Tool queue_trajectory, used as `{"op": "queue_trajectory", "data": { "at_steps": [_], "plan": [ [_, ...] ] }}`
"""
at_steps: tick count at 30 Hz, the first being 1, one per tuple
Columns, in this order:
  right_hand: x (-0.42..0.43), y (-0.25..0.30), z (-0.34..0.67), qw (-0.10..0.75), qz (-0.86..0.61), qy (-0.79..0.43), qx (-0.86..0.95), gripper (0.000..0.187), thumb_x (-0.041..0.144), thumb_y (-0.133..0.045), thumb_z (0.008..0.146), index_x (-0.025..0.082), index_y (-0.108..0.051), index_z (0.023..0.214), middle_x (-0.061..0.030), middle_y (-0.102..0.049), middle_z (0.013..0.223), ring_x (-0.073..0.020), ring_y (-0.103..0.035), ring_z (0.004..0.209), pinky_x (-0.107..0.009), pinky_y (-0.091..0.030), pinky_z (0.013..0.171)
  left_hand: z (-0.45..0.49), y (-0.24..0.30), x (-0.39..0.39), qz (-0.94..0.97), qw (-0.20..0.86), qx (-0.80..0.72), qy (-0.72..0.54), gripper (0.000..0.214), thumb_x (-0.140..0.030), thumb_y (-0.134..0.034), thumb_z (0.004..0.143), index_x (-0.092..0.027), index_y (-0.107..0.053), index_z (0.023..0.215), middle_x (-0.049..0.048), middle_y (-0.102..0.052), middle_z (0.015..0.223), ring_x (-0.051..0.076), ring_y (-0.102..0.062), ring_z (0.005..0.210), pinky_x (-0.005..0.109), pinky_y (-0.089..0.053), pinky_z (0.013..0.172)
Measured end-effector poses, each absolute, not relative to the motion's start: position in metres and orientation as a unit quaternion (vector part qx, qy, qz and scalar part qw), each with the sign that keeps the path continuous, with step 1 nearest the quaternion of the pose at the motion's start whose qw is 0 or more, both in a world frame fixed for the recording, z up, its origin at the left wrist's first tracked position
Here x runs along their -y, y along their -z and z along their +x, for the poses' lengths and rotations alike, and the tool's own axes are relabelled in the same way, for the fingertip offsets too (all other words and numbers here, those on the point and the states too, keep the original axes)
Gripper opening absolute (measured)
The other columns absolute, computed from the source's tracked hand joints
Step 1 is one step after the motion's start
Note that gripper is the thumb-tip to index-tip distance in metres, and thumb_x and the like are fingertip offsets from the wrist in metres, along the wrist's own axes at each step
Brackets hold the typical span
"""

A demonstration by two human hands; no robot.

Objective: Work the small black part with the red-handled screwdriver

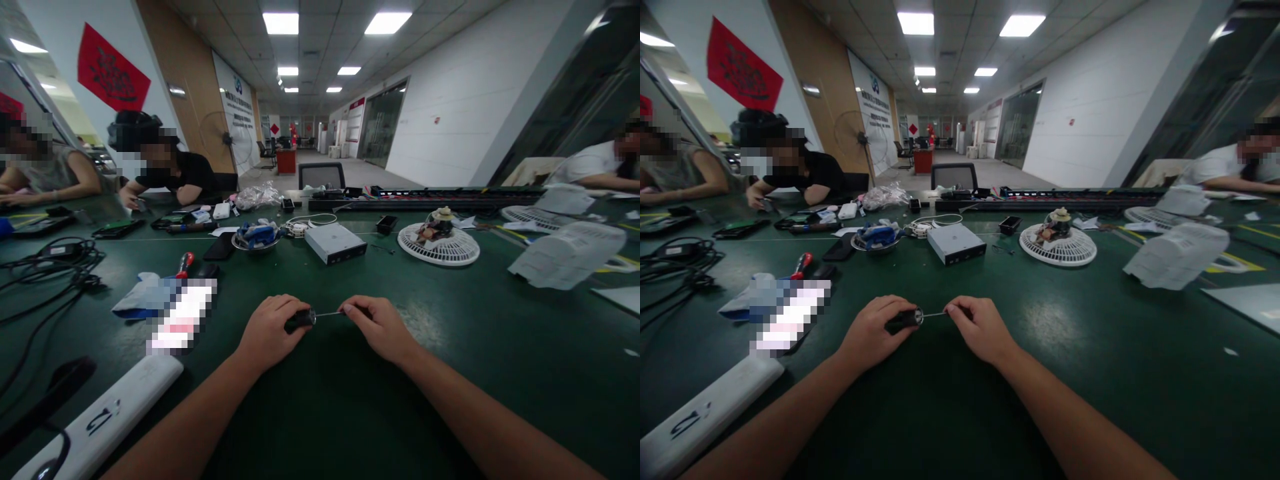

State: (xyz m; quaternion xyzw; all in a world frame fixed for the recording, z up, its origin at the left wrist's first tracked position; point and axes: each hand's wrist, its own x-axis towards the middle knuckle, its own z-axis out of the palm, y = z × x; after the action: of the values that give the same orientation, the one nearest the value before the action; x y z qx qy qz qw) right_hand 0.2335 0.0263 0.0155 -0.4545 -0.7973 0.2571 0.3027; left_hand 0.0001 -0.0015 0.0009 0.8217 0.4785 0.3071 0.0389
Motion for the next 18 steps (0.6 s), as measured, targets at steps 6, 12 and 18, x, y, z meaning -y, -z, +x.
{"op": "queue_trajectory", "data": {
  "at_steps": [6, 12, 18],
  "plan": [
    [-0.0228, -0.0182, 0.2317, 0.275, -0.471, -0.22, 0.808, 0.029, 0.03, -0.047, 0.091, 0.019, -0.071, 0.08, 0.0003, -0.062, 0.061, -0.0146, -0.055, 0.055, -0.026, -0.034, 0.054, 0.0008, -0.0001, 0.0001, 0.828, 0.04, -0.476, -0.293, 0.029, -0.015, -0.07, 0.078, -0.023, -0.065, 0.105, 0.0017, -0.067, 0.103, 0.021, -0.06, 0.094, 0.038, -0.047, 0.082],
    [-0.0238, -0.0151, 0.2299, 0.241, -0.51, -0.188, 0.804, 0.032, 0.035, -0.043, 0.094, 0.02, -0.066, 0.078, -0.0011, -0.063, 0.065, -0.0157, -0.056, 0.059, -0.027, -0.032, 0.055, 0.0006, 0.0, -0.0009, 0.818, 0.039, -0.491, -0.297, 0.027, -0.014, -0.069, 0.079, -0.024, -0.066, 0.104, 0.0018, -0.066, 0.103, 0.021, -0.06, 0.095, 0.038, -0.048, 0.084],
    [-0.0225, -0.0142, 0.2278, 0.186, -0.564, -0.13, 0.794, 0.041, 0.045, -0.039, 0.095, 0.02, -0.058, 0.07, -0.0033, -0.061, 0.064, -0.0173, -0.054, 0.058, -0.029, -0.028, 0.053, -0.0013, 0.0005, -0.0027, 0.768, 0.026, -0.546, -0.334, 0.027, -0.015, -0.068, 0.079, -0.023, -0.065, 0.104, 0.0024, -0.065, 0.104, 0.021, -0.061, 0.096, 0.038, -0.049, 0.086]
  ]
}}
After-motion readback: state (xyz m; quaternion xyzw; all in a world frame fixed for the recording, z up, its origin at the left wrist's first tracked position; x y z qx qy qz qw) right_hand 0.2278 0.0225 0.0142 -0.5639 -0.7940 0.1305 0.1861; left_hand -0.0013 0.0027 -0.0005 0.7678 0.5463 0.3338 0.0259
